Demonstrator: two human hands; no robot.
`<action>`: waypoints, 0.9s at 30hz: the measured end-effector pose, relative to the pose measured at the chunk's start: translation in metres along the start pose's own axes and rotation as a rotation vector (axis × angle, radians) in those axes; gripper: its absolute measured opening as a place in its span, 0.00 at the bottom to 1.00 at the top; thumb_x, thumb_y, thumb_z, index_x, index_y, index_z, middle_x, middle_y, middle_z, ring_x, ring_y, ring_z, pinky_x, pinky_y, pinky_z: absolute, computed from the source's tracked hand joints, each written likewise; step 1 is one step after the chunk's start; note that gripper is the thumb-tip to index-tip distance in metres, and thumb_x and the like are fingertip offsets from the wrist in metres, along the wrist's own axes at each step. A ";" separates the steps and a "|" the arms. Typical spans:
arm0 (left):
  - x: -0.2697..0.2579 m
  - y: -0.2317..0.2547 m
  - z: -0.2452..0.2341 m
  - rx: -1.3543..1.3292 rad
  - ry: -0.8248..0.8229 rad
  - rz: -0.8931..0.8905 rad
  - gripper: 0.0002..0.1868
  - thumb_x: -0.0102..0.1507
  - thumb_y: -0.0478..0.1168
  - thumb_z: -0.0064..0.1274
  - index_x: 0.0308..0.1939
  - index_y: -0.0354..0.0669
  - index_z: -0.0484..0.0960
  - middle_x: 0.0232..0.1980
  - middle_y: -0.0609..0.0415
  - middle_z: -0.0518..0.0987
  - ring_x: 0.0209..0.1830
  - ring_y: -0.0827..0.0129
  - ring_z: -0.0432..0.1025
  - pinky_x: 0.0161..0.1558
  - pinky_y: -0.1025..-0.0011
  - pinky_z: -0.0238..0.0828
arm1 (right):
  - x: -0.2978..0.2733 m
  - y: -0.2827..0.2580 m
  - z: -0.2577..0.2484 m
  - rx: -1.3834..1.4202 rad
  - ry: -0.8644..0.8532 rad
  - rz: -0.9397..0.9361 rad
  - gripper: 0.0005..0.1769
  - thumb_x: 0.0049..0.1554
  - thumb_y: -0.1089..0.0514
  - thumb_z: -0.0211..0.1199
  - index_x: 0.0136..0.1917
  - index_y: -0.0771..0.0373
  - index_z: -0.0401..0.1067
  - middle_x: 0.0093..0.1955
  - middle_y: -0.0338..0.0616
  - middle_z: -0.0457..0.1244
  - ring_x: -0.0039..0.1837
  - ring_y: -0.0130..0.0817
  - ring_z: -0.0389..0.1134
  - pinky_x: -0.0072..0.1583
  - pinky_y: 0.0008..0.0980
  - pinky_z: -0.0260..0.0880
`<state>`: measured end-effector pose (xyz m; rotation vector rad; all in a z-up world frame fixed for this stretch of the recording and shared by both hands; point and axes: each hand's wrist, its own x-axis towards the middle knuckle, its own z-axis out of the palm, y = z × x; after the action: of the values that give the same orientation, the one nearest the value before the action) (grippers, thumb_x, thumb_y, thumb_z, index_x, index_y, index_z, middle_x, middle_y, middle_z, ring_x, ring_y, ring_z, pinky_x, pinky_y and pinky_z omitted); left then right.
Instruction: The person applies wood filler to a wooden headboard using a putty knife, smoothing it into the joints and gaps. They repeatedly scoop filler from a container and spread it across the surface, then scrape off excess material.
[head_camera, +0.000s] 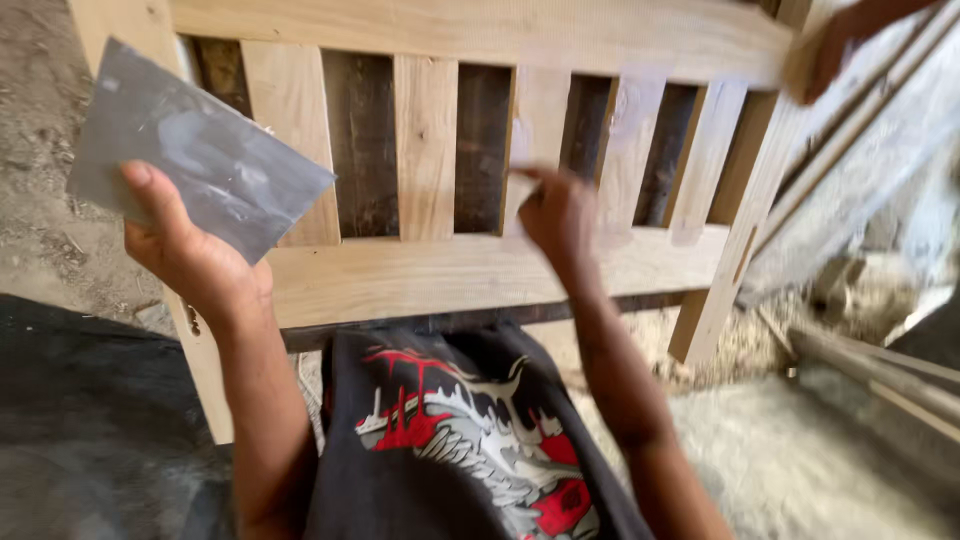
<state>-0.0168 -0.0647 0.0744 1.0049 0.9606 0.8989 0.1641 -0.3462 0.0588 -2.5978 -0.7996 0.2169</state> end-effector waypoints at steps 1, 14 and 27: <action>0.006 -0.008 -0.002 -0.037 0.017 -0.053 0.32 0.73 0.55 0.56 0.63 0.24 0.74 0.59 0.42 0.80 0.59 0.57 0.80 0.61 0.57 0.83 | 0.017 0.015 0.003 0.025 0.038 -0.001 0.24 0.48 0.75 0.55 0.48 0.55 0.82 0.42 0.43 0.72 0.38 0.40 0.71 0.38 0.37 0.69; 0.009 -0.064 -0.056 -0.009 0.128 -0.281 0.26 0.73 0.52 0.55 0.61 0.31 0.74 0.56 0.48 0.80 0.56 0.63 0.78 0.60 0.63 0.79 | 0.046 0.045 0.085 -0.193 0.192 -0.100 0.17 0.60 0.72 0.64 0.62 0.65 0.77 0.63 0.53 0.69 0.68 0.51 0.69 0.66 0.45 0.71; 0.016 -0.067 -0.031 -0.005 0.008 -0.267 0.28 0.72 0.54 0.58 0.61 0.30 0.77 0.54 0.49 0.80 0.50 0.65 0.77 0.53 0.66 0.78 | -0.056 0.027 0.077 -0.095 0.057 0.006 0.27 0.53 0.76 0.59 0.64 0.61 0.76 0.66 0.49 0.68 0.70 0.46 0.68 0.69 0.42 0.71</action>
<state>-0.0303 -0.0604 0.0002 0.8452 1.0696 0.6830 0.1109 -0.3719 -0.0211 -2.6823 -0.8005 0.1081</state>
